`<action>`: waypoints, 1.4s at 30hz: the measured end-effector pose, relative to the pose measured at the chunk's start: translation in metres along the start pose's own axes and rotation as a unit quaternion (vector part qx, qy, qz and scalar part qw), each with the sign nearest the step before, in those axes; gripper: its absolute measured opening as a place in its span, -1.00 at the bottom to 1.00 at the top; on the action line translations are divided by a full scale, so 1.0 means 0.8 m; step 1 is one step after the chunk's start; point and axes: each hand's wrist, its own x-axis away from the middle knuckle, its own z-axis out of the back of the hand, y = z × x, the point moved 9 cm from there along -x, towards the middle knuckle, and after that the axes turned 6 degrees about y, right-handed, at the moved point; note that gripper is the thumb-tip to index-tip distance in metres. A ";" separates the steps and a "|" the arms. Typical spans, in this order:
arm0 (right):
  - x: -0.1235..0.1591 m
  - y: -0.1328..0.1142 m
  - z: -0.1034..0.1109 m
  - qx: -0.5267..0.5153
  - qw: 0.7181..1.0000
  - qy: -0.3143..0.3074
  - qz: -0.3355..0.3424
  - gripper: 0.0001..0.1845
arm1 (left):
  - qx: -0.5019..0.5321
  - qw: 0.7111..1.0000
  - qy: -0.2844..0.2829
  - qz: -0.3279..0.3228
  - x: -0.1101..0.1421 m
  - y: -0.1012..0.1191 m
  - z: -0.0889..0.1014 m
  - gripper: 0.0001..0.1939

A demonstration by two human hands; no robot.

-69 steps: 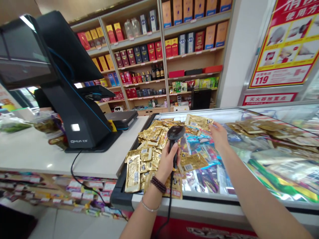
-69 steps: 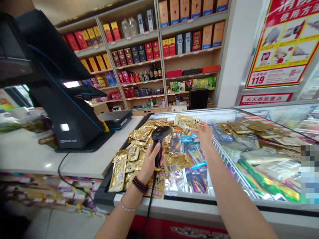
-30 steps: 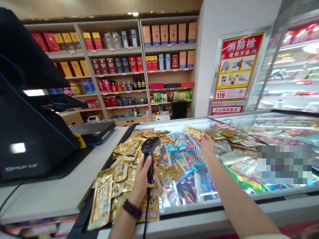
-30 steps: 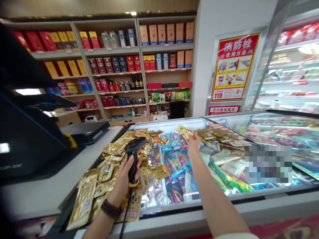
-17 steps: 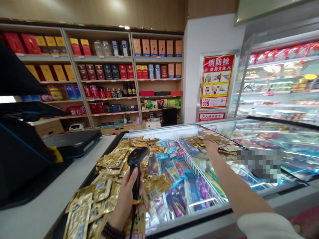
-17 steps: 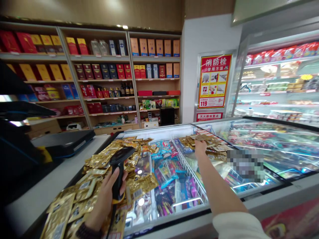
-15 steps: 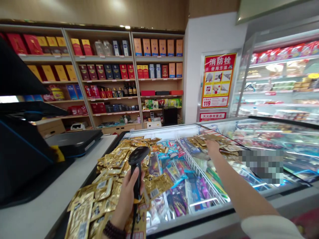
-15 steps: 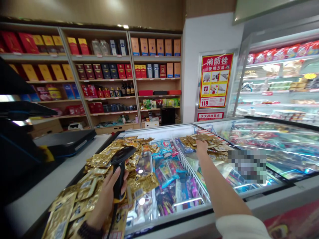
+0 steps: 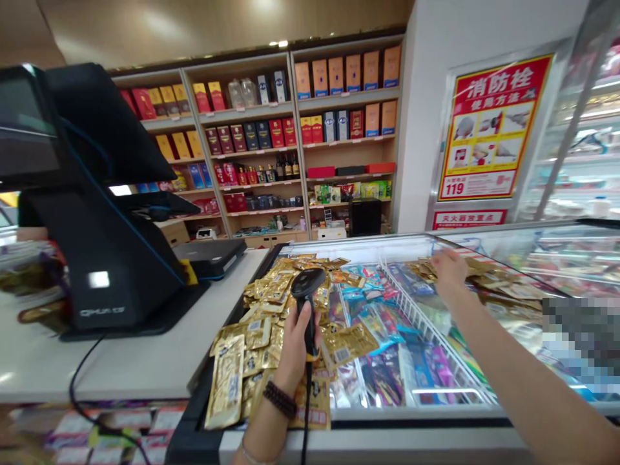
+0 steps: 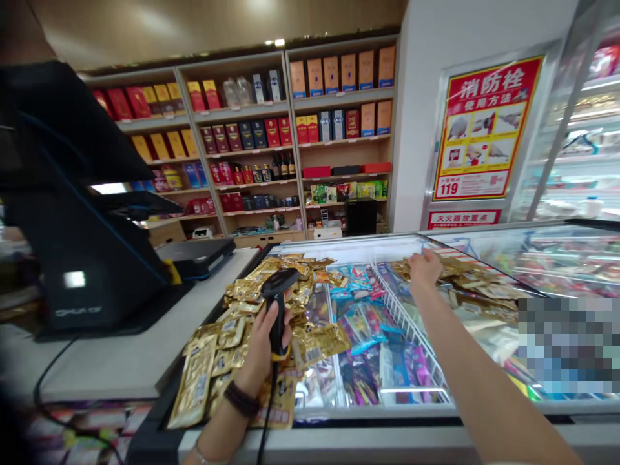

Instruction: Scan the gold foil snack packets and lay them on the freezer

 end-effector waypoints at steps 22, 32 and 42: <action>0.195 0.091 -0.136 0.138 0.890 -0.429 0.065 -0.38 | 0.017 1.000 -0.010 0.012 -0.004 -0.004 -0.001 -0.18; 0.174 0.108 -0.139 -0.071 0.943 -0.293 -0.141 -0.37 | -0.023 0.999 -0.030 0.003 0.001 -0.004 -0.010 -0.20; 0.183 0.117 -0.135 -0.134 0.927 -0.280 -0.211 -0.80 | -0.043 0.996 -0.072 0.008 0.010 -0.002 -0.022 -0.23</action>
